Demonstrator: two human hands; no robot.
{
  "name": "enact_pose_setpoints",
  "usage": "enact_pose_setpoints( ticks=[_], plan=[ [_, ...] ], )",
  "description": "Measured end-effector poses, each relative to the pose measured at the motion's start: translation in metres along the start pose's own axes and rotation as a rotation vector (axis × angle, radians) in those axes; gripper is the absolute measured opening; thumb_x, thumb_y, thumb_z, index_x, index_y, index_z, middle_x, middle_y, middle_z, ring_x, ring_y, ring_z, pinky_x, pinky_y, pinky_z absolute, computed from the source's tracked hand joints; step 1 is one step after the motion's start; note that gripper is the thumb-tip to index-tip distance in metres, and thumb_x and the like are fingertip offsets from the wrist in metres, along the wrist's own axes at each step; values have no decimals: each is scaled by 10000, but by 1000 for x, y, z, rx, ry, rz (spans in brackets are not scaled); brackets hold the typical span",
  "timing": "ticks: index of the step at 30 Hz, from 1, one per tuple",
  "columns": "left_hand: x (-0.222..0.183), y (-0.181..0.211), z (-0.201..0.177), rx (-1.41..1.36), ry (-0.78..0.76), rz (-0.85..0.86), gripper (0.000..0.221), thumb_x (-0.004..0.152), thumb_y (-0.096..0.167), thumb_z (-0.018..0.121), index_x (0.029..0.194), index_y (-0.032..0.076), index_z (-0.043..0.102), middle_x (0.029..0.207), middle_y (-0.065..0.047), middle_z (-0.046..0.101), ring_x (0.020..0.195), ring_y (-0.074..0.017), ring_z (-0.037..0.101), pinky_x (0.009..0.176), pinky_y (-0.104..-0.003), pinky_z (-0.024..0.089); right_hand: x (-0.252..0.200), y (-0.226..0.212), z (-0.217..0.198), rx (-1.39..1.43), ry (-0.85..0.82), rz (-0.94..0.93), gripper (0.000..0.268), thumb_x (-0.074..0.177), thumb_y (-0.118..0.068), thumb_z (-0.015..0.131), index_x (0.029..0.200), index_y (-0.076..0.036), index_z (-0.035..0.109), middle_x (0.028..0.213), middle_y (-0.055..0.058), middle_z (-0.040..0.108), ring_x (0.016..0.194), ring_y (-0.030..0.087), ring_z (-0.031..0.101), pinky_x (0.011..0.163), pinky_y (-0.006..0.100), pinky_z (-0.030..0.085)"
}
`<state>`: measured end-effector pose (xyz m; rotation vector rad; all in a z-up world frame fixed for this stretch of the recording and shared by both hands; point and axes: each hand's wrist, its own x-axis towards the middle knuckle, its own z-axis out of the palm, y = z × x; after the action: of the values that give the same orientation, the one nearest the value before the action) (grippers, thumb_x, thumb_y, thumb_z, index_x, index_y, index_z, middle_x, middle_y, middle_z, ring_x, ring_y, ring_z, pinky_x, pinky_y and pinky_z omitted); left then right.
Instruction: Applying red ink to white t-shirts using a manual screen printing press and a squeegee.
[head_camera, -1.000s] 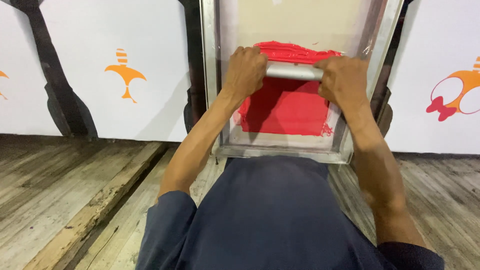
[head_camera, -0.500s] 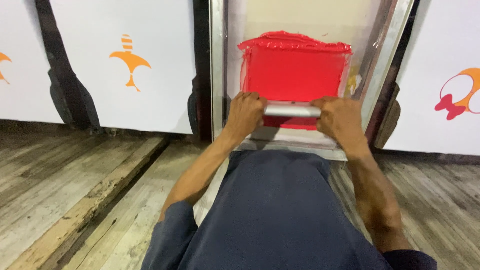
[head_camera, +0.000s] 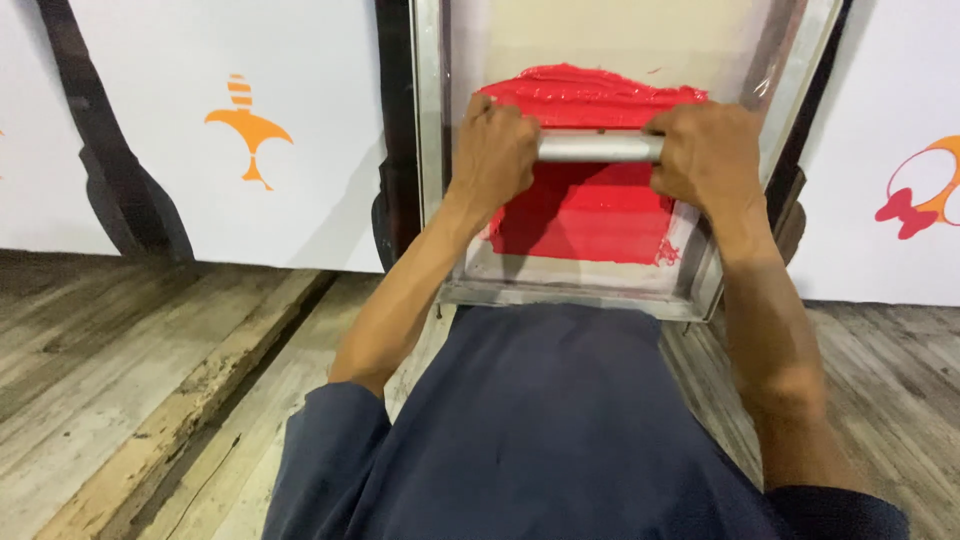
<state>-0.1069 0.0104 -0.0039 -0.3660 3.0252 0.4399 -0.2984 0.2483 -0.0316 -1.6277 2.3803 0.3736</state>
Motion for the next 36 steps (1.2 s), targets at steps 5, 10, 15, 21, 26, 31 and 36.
enact_pose_setpoints(
  ticks=[5,10,15,21,26,31,36],
  plan=[
    [-36,18,-1,-20,63,-20,262,516,-25,864,681,99,704,617,-89,630,569,-264,651,808,-394,477,-33,-21,-31,47,17,-58,394,633,-503,791,972,-337,676,795,-97,648,808,163,709,711,336,553],
    [-90,39,14,-57,79,-3,206,618,-29,821,725,77,680,673,-116,603,561,-254,595,810,-374,430,-68,-40,-39,630,-200,-101,178,688,-233,720,835,-230,621,735,-30,613,682,184,651,637,318,530],
    [-102,44,4,-129,-66,-21,238,543,45,883,712,104,726,642,-82,666,574,-257,666,854,-386,436,-98,-64,-12,190,-81,-25,258,655,-363,693,910,-323,678,708,-74,633,681,195,700,587,336,524],
    [-26,13,-18,-20,-46,-2,201,626,-39,698,679,150,656,651,-6,630,680,-217,632,822,-423,451,-26,-21,-42,66,-116,53,412,645,-339,729,1055,-348,768,778,-62,733,749,220,740,638,361,555],
    [21,-18,-7,62,82,34,324,519,-41,797,608,135,540,561,-24,590,476,-243,542,740,-409,429,20,2,-43,-108,-68,24,178,748,-399,742,909,-349,685,609,-118,535,535,114,532,469,269,419],
    [8,-13,-8,78,115,101,347,610,-142,696,572,151,516,528,21,466,517,-163,450,782,-363,401,12,-1,-37,-28,5,-47,191,600,-316,697,788,-304,665,621,-117,560,561,159,603,542,299,452],
    [-14,1,-17,54,66,114,288,631,-95,745,695,179,686,561,11,556,554,-217,531,755,-360,392,-12,-20,-52,-35,-18,-40,169,704,-360,716,872,-362,710,736,-185,654,672,79,599,959,324,387]
  ],
)
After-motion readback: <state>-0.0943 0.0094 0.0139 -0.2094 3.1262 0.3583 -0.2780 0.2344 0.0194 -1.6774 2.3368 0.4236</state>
